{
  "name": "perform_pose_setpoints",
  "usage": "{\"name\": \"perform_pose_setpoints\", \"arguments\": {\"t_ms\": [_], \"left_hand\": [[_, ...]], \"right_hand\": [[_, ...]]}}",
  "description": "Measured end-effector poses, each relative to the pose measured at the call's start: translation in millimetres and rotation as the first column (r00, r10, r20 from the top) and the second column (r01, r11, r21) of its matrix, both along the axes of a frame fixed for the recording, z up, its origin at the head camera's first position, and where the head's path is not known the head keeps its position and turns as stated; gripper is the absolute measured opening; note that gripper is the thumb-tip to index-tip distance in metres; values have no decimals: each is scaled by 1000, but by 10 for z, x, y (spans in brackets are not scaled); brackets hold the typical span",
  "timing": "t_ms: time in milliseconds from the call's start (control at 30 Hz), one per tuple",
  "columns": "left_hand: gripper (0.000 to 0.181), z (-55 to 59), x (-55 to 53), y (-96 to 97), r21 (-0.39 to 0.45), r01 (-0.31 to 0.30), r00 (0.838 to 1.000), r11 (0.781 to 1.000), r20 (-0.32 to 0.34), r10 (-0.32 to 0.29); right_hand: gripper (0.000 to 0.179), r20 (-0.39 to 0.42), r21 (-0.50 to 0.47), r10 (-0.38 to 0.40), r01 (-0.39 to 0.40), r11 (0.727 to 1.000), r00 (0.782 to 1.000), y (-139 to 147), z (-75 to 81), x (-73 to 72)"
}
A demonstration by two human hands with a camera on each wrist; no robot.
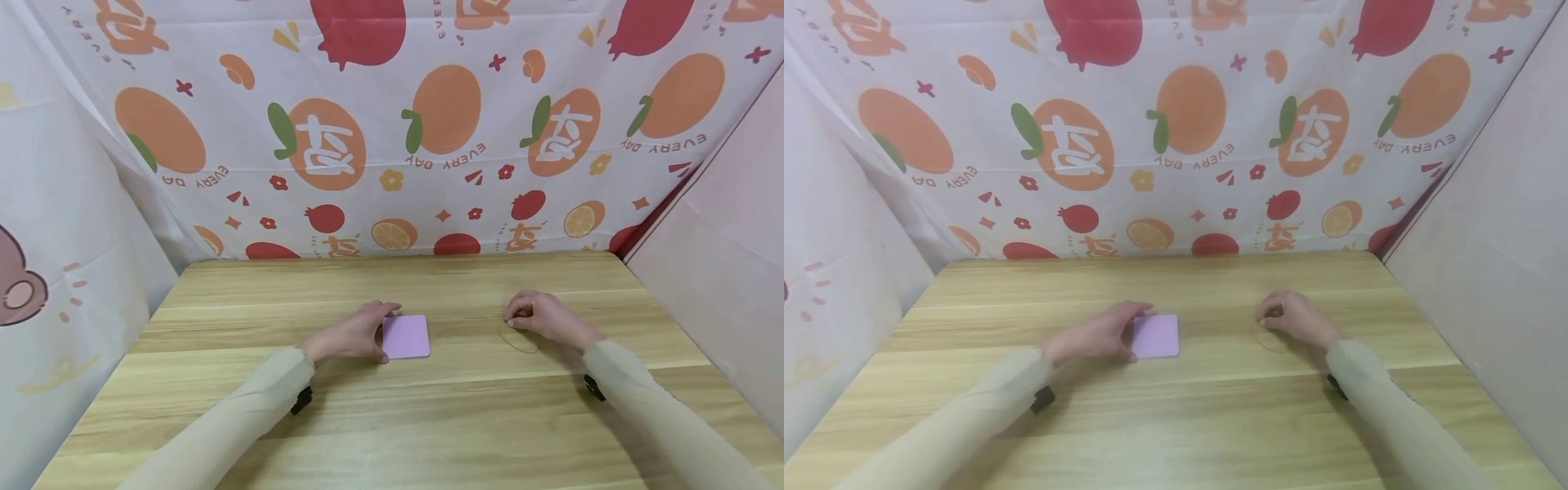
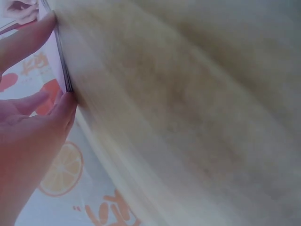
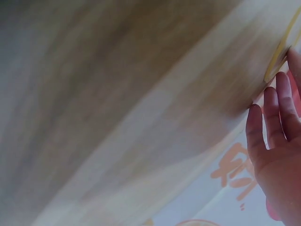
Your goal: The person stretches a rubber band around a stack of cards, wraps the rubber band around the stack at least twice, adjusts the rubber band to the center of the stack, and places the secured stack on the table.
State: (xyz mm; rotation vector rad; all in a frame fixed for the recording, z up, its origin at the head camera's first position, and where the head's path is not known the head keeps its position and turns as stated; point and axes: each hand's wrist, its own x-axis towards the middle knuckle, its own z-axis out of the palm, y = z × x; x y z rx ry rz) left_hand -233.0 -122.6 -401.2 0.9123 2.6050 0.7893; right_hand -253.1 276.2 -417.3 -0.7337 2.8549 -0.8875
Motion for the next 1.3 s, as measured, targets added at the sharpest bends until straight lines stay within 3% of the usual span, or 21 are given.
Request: {"name": "perform_pose_setpoints", "arguments": {"t_ms": [333,500,800,1000,1300], "left_hand": [[86,37,7,18,9,-42,997,999,62,42],[82,40,12,28,15,-48,998,999,51,47],[80,45,48,27,102,-32,999,994,47,28],[82,18,68,26,112,-61,995,992,85,52],[81,-13,69,14,172,-45,991,984,132,23]], "right_hand": [[10,6,8,14,-14,1000,1000,-18,20,15],[8,18,-10,19,-19,1000,1000,-5,29,21],[4,72,-54,7,-3,999,997,24,63,40],[4,109,-86,-2,12,996,994,27,70,59],[4,208,-176,1,36,984,978,-8,66,102]]}}
